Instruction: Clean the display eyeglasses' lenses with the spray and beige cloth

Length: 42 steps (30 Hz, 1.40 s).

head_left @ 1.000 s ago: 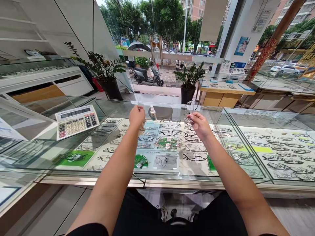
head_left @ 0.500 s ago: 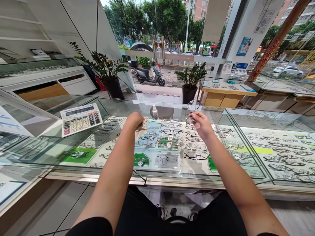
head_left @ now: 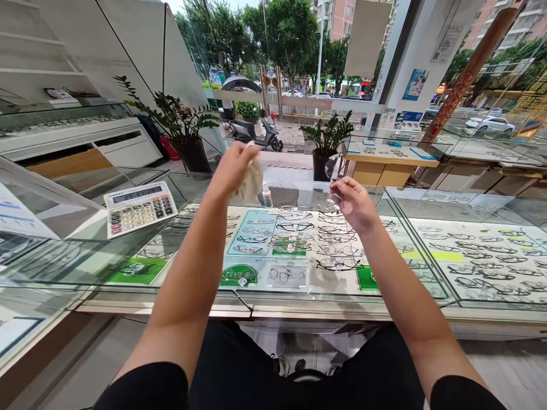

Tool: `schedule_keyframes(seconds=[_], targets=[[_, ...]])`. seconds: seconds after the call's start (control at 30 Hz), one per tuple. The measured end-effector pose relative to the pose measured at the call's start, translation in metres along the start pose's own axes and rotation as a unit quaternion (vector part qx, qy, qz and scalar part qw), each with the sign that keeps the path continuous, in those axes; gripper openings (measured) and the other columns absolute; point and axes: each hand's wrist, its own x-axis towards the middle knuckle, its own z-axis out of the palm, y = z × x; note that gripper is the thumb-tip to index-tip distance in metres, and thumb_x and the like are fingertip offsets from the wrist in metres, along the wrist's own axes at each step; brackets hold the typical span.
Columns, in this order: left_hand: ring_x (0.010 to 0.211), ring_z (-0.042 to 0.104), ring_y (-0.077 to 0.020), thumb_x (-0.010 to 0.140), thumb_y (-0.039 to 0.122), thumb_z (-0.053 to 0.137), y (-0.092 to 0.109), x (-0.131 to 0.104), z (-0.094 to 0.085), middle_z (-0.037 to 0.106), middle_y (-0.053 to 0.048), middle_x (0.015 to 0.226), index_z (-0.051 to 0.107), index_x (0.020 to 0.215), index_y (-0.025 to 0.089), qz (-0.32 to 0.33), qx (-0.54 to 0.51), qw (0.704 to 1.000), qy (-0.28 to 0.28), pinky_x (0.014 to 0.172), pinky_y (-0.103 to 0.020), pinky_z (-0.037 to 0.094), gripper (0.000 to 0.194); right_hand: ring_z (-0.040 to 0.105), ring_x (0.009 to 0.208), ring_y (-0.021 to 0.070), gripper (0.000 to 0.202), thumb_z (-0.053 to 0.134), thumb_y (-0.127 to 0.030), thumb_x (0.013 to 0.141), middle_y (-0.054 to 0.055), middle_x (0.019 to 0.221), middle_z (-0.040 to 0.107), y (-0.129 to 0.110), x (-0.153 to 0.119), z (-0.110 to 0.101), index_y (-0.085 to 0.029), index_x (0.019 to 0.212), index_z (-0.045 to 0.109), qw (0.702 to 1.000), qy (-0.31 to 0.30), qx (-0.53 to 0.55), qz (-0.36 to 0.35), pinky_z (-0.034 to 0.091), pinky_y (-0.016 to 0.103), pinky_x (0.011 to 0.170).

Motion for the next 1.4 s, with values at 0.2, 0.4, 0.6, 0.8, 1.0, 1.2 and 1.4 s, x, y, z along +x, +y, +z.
schedule_keyframes(seconds=[0.2,0.4,0.6,0.8,1.0,1.2,1.4], targets=[[0.080,0.051,-0.0145,0.108,0.023,0.053,0.105,0.024,0.001,0.058,-0.003,0.094,0.064,0.097,0.015,0.175,0.101,0.944,-0.261,0.081,-0.031,0.041,0.018,0.065,0.088,0.0146,0.027,0.097,-0.039,0.079,0.001,0.094,0.076,-0.077,0.040,0.001,-0.024,0.082,0.075,0.989,-0.098,-0.082,-0.069,0.053,0.028,0.074],[0.063,0.040,-0.0123,0.099,0.018,0.058,0.115,0.012,0.035,0.049,0.000,0.071,0.055,0.068,0.018,0.094,-0.053,0.988,-0.109,0.061,-0.030,0.029,0.031,0.073,0.093,0.0143,0.032,0.094,-0.046,0.083,-0.003,0.092,0.078,-0.121,0.048,-0.002,-0.022,0.083,0.073,0.985,-0.101,-0.111,-0.089,0.058,0.031,0.080],[0.063,0.049,-0.0115,0.095,0.018,0.062,0.108,-0.026,0.065,0.055,0.001,0.073,0.060,0.078,0.019,0.121,-0.238,0.956,-0.120,0.059,-0.025,0.036,0.017,0.076,0.109,0.0181,0.038,0.099,-0.049,0.076,-0.004,0.095,0.077,-0.099,0.026,0.025,-0.025,0.088,0.072,0.990,-0.086,-0.049,-0.105,0.063,0.036,0.095],[0.068,0.055,-0.0127,0.102,0.034,0.060,0.111,-0.036,0.055,0.057,0.000,0.074,0.059,0.078,0.020,0.150,-0.262,0.942,-0.150,0.064,-0.025,0.044,0.028,0.076,0.114,0.0209,0.036,0.096,-0.048,0.079,0.000,0.099,0.075,-0.094,0.020,0.039,-0.024,0.089,0.071,0.994,-0.060,-0.054,-0.079,0.064,0.033,0.093],[0.067,0.055,-0.0141,0.101,0.038,0.064,0.106,-0.042,0.047,0.062,-0.001,0.078,0.063,0.085,0.021,0.135,-0.207,0.953,-0.176,0.058,-0.025,0.042,0.023,0.075,0.115,0.0236,0.035,0.094,-0.049,0.082,0.001,0.100,0.075,-0.087,0.025,0.043,-0.026,0.090,0.069,0.995,-0.069,-0.042,-0.064,0.066,0.039,0.092],[0.067,0.055,-0.0126,0.102,0.028,0.062,0.102,-0.033,0.048,0.058,0.000,0.077,0.059,0.080,0.020,0.131,-0.256,0.952,-0.106,0.062,-0.024,0.045,0.023,0.076,0.114,0.0263,0.034,0.090,-0.053,0.085,0.002,0.099,0.075,-0.083,0.028,0.041,-0.026,0.092,0.071,0.994,-0.081,-0.052,-0.048,0.068,0.043,0.090],[0.067,0.052,-0.0133,0.106,0.043,0.060,0.095,-0.021,0.047,0.048,-0.001,0.077,0.056,0.084,0.022,0.134,-0.318,0.939,-0.008,0.059,-0.024,0.044,0.031,0.076,0.102,0.0222,0.029,0.091,-0.046,0.084,0.002,0.098,0.073,-0.084,0.029,0.039,-0.024,0.089,0.073,0.995,-0.099,-0.022,0.000,0.067,0.043,0.089]])
